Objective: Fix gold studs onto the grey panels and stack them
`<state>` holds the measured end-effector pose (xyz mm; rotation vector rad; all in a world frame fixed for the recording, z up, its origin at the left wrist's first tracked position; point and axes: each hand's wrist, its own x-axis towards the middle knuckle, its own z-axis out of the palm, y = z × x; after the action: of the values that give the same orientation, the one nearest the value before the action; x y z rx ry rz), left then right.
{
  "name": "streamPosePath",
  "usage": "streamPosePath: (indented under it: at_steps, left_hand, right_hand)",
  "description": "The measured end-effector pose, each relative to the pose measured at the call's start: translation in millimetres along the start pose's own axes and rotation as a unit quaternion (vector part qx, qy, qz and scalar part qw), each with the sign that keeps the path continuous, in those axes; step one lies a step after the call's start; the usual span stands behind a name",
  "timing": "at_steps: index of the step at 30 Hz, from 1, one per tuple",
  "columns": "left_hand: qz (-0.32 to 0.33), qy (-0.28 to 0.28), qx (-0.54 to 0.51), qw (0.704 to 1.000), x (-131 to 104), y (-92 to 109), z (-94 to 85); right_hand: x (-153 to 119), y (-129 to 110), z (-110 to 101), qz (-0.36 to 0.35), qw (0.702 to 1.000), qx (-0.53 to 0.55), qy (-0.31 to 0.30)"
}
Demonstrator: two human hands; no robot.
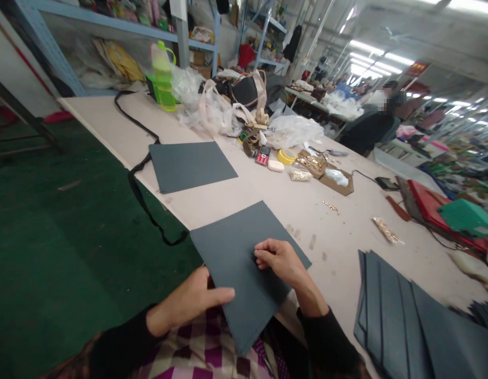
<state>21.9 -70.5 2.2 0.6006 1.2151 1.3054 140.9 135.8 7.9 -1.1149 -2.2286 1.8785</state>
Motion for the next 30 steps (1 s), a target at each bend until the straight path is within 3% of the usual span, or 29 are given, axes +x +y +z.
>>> streamPosePath:
  at_steps: [2,6,11,16,23,28,30]
  left_hand:
    - [0.017,0.040,-0.057,0.997,4.7,1.1,-0.7]
    - [-0.015,0.079,-0.099,0.992,18.8,-0.8,3.0]
    - [-0.030,0.118,-0.151,0.981,27.2,-4.0,4.0]
    - [-0.055,0.100,-0.160,0.980,31.2,-9.9,-2.8]
    - [-0.082,0.120,-0.159,0.976,33.1,-14.4,-7.1]
    - [-0.044,0.073,-0.063,0.994,30.3,6.0,-5.6]
    - [0.005,0.037,0.004,0.999,35.9,17.5,-6.8]
  right_hand:
    - [-1.0,-1.7,2.4,0.008,0.999,0.018,-0.029]
    - [-1.5,-6.7,9.5,0.010,0.996,0.044,-0.074]
    - [3.5,-7.4,14.4,0.027,0.994,0.079,-0.068]
    - [9.5,-12.0,16.7,0.031,0.992,0.105,-0.064]
    - [14.5,-13.0,20.3,0.034,0.990,0.125,-0.060]
    - [10.0,-12.9,19.7,0.015,0.995,0.101,-0.020]
    - [9.0,-13.3,14.3,-0.044,0.998,0.024,0.031]
